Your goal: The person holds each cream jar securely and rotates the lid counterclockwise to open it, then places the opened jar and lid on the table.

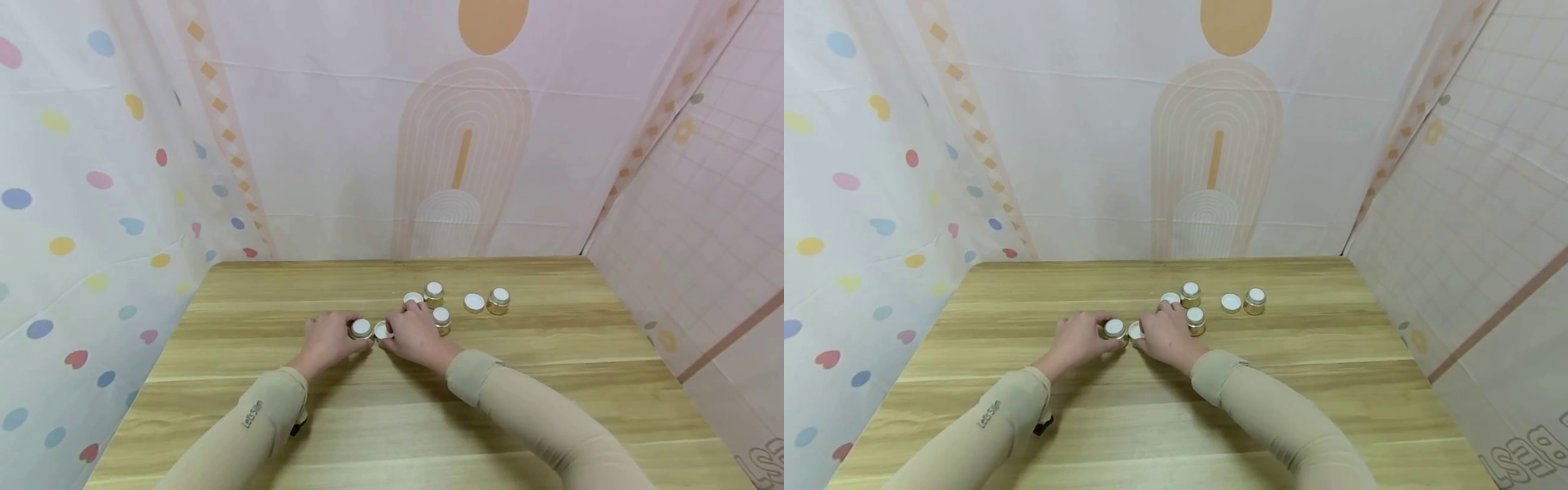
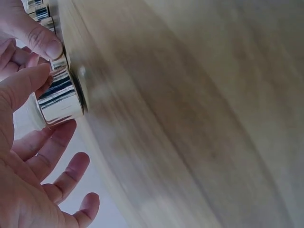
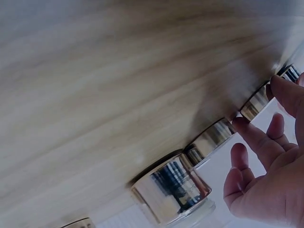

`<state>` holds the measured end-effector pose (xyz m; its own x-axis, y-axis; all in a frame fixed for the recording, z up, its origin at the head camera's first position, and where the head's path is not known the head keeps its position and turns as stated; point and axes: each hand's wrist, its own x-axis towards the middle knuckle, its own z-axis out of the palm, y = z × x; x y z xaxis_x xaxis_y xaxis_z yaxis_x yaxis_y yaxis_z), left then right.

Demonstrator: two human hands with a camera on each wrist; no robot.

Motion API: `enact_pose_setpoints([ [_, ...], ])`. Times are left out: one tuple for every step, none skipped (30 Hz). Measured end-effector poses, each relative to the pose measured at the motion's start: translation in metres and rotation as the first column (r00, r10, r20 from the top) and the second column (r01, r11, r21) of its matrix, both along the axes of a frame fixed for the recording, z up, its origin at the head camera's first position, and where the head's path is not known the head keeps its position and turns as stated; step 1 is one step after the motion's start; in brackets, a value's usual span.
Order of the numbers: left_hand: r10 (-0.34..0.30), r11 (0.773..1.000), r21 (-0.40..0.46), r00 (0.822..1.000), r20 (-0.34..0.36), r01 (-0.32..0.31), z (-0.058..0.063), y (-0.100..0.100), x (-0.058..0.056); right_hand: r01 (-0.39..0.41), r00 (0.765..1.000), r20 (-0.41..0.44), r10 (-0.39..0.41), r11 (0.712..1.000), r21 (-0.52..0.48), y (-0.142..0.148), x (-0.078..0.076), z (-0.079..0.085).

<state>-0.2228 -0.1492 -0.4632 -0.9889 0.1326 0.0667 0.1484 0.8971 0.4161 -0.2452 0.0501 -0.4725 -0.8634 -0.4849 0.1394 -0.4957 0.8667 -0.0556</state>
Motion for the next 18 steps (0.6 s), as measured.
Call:
enact_pose_setpoints([
  [0.0,1.0,-0.006,1.0,0.001,0.0,0.0,0.0004,-0.0001,0.0,1.0,-0.001,0.0,1.0,0.002,-0.0005,0.0,-0.0001],
  [0.0,1.0,-0.011,1.0,0.003,0.0,-0.0001,0.0006,-0.0003,-0.002,1.0,-0.002,0.002,1.0,0.003,-0.0008,0.0001,-0.0001],
  [0.001,1.0,-0.016,1.0,0.005,-0.001,-0.0003,0.0007,-0.0004,-0.002,1.0,0.0,0.002,1.0,0.003,-0.001,0.0003,0.0],
  [0.0,1.0,-0.02,1.0,0.007,0.0,-0.0005,0.0009,-0.0006,-0.002,1.0,0.001,0.002,1.0,0.005,-0.0011,0.0005,0.0002],
  [0.0,1.0,-0.021,1.0,0.009,0.0,-0.0008,0.0009,-0.0009,-0.001,1.0,0.002,0.001,1.0,0.007,-0.0012,0.0005,0.0003],
  [0.001,1.0,-0.019,1.0,0.011,-0.001,-0.0006,0.001,-0.0008,-0.001,1.0,0.005,0.001,1.0,0.005,-0.0014,0.0009,0.0006],
  [0.003,1.0,-0.017,1.0,0.012,-0.003,-0.0006,0.0009,-0.0006,-0.001,1.0,0.008,0.001,1.0,0.003,-0.0016,0.001,0.001],
  [0.005,1.0,-0.014,1.0,0.013,-0.005,-0.0007,0.0008,-0.0006,-0.003,1.0,0.008,0.003,1.0,-0.001,-0.0018,0.001,0.0009],
  [0.007,1.0,-0.011,1.0,0.012,-0.007,-0.0008,0.0007,-0.0005,-0.004,1.0,0.007,0.004,1.0,-0.003,-0.0022,0.0008,0.0011],
  [0.01,1.0,-0.008,1.0,0.012,-0.01,-0.0011,0.0005,-0.0004,-0.006,1.0,0.005,0.006,1.0,-0.005,-0.0024,0.0008,0.0011],
  [0.011,1.0,-0.004,1.0,0.011,-0.011,-0.0012,0.0003,-0.0002,-0.008,1.0,0.002,0.008,1.0,-0.007,-0.0028,0.0006,0.0011],
  [0.015,1.0,-0.001,1.0,0.012,-0.015,-0.0014,0.0,0.0001,-0.009,1.0,-0.002,0.009,1.0,-0.01,-0.0032,0.0005,0.0011],
  [0.017,1.0,0.004,1.0,0.014,-0.017,-0.0017,-0.0004,0.0001,-0.009,1.0,-0.005,0.009,1.0,-0.011,-0.0036,0.0004,0.001],
  [0.02,1.0,0.008,1.0,0.016,-0.02,-0.0021,-0.0009,0.0002,-0.011,1.0,-0.007,0.011,1.0,-0.012,-0.0037,0.0004,0.001],
  [0.021,1.0,0.012,1.0,0.017,-0.021,-0.0022,-0.0013,0.0006,-0.013,1.0,-0.008,0.013,1.0,-0.015,-0.0038,0.0005,0.0009],
  [0.022,1.0,0.016,1.0,0.018,-0.023,-0.0022,-0.0015,0.0012,-0.014,1.0,-0.006,0.014,1.0,-0.02,-0.0033,0.001,0.0009],
  [0.023,0.999,0.022,1.0,0.02,-0.024,-0.0019,-0.0018,0.0019,-0.017,1.0,0.0,0.017,0.999,-0.03,-0.0024,0.0019,0.001],
  [0.024,0.999,0.026,0.999,0.023,-0.025,-0.0015,-0.0024,0.003,-0.022,1.0,0.013,0.023,0.999,-0.044,-0.0009,0.0031,0.0013],
])
